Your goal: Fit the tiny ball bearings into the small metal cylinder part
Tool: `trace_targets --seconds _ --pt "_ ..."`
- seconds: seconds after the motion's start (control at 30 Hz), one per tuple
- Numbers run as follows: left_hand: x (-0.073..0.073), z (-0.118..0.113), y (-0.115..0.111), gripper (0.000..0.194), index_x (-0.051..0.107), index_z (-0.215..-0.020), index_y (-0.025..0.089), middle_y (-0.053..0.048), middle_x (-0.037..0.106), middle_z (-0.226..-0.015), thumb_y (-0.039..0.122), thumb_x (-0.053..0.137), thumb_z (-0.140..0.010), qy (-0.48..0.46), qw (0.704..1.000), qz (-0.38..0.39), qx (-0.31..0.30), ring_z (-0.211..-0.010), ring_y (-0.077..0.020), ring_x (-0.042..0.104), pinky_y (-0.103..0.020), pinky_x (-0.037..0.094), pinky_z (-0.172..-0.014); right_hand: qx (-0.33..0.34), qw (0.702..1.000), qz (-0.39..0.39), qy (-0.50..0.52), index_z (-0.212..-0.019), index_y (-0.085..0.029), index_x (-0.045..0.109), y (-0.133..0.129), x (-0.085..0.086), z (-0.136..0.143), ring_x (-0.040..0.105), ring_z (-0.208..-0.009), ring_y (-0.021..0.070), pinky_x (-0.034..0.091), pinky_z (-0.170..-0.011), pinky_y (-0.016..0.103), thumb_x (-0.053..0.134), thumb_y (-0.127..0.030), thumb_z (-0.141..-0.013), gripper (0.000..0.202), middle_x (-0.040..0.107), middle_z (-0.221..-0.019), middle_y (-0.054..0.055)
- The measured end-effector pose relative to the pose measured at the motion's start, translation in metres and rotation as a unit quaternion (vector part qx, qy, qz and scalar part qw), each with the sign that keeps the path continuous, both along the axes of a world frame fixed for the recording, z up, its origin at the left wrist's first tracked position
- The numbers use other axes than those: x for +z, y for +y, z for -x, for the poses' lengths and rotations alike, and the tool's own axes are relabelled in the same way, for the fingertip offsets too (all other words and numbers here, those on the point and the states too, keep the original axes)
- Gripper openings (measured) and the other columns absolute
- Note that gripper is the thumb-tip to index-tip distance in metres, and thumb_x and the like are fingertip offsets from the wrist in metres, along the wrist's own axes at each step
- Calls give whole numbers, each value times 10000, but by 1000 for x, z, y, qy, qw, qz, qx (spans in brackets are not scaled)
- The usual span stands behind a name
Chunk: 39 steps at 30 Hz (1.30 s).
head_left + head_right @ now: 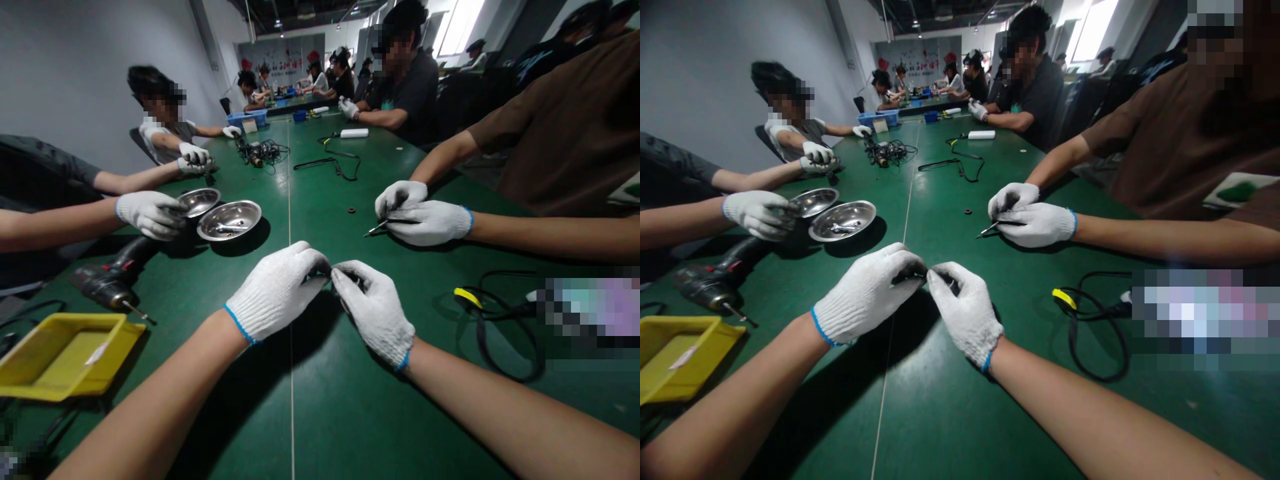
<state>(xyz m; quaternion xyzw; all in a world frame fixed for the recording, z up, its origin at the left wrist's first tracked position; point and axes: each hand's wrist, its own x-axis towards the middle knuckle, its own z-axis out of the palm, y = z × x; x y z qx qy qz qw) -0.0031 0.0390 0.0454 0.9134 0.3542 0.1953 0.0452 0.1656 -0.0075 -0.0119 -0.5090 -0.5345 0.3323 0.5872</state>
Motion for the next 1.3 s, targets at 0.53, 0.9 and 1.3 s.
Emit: trace_targets --seconds 0.53,0.9,1.3 --pt "-6 -1 -1 90 745 -998 158 -47 737 -933 186 660 -1005 -127 990 24 -46 -824 -172 709 -283 559 -766 13 1000 14 15 -772 -222 641 -2 0 -1 456 -541 150 376 -532 289 638 -457 -929 282 484 -560 -45" --pt "-7 -1 -1 90 745 -996 146 -54 727 -924 180 662 -1002 -115 992 12 -47 -811 -178 698 -285 545 -740 12 1000 11 13 -772 -215 662 -2 1 -1 461 -543 150 389 -546 296 642 -459 -916 284 506 -576 -41" --pt "-8 -1 -3 68 738 -990 154 -46 723 -926 185 678 -981 -125 991 18 -42 -799 -168 692 -280 543 -731 7 1000 11 18 -781 -209 663 -2 0 -1 461 -547 150 387 -532 286 655 -467 -917 292 504 -567 -37"
